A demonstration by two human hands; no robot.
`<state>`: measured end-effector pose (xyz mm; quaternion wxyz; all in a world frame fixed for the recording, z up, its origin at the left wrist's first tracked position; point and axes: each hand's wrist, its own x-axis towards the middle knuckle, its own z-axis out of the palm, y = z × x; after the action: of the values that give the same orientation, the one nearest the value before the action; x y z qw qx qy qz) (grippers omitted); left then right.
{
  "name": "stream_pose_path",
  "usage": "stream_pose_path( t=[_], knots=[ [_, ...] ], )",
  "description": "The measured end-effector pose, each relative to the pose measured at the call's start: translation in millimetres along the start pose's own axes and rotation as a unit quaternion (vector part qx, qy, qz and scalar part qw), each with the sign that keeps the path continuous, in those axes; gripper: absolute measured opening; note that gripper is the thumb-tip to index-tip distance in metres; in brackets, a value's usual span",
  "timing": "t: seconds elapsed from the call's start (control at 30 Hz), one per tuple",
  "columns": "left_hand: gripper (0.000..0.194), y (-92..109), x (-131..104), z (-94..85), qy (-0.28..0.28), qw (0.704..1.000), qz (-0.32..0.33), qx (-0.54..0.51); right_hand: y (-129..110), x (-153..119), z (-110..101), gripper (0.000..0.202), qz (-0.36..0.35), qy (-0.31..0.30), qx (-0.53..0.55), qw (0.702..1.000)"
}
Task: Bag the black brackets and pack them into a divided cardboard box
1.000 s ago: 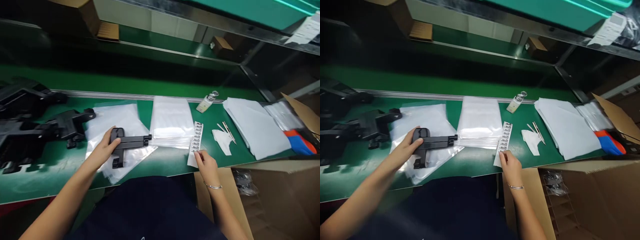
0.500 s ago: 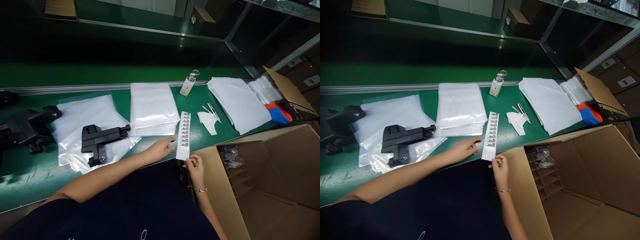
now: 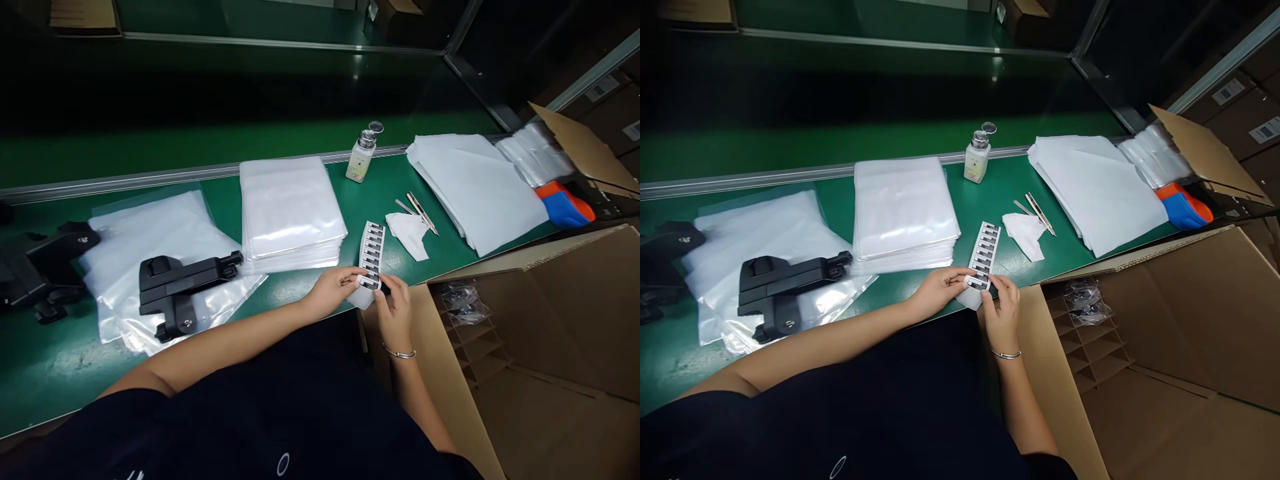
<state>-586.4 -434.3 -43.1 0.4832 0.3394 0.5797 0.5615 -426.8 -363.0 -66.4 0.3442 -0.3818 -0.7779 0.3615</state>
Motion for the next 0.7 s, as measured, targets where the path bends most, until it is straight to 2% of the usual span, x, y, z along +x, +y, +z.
stream_pose_path(
  t=[0.07, 0.17, 0.3, 0.37, 0.4, 0.47, 0.53, 0.6, 0.63, 0.7],
  knots=[
    [0.026, 0.3, -2.4, -1.6, 0.006, 0.999, 0.021, 0.039, 1.0, 7.6, 3.6, 0.024, 0.001, -0.014, 0.017, 1.000],
    [0.025, -2.7, -1.8, -5.0, 0.024, 0.998, 0.022, 0.057, 2.0, 8.8, 7.8, 0.017, 0.000, 0.002, 0.039, 0.999],
    [0.027, -12.0, 7.1, -4.5, 0.031, 0.999, -0.017, 0.033, -4.8, 1.4, 6.0, 0.009, -0.101, 0.052, -0.074, 0.991],
    [0.037, -14.3, 8.0, -0.7, 0.009, 0.999, -0.022, 0.025, -12.0, -0.3, 2.7, 0.006, -0.146, 0.082, -0.093, 0.981],
    [0.047, -13.2, 5.5, 0.5, -0.012, 0.999, -0.014, 0.032, -15.8, 0.3, 1.1, 0.006, -0.146, 0.106, -0.069, 0.981],
    [0.070, -4.5, -6.9, -3.2, -0.057, 0.994, 0.020, 0.096, -22.0, 4.6, -0.8, 0.009, -0.099, 0.147, 0.031, 0.984],
    [0.075, 12.9, -28.4, -22.3, -0.084, 0.968, 0.068, 0.225, -25.5, 12.3, 0.5, 0.013, -0.012, 0.147, 0.155, 0.977],
    [0.057, 35.1, -57.2, -61.6, -0.057, 0.922, 0.108, 0.367, -27.3, 21.5, 5.8, 0.015, 0.059, 0.101, 0.247, 0.962],
    [0.046, 45.6, -73.9, -88.1, -0.018, 0.897, 0.120, 0.426, -28.4, 26.3, 10.2, 0.015, 0.081, 0.072, 0.277, 0.955],
    [0.038, 60.4, -110.5, -147.9, 0.115, 0.842, 0.118, 0.514, -34.0, 35.5, 22.8, 0.014, 0.098, 0.011, 0.309, 0.946]
  ],
)
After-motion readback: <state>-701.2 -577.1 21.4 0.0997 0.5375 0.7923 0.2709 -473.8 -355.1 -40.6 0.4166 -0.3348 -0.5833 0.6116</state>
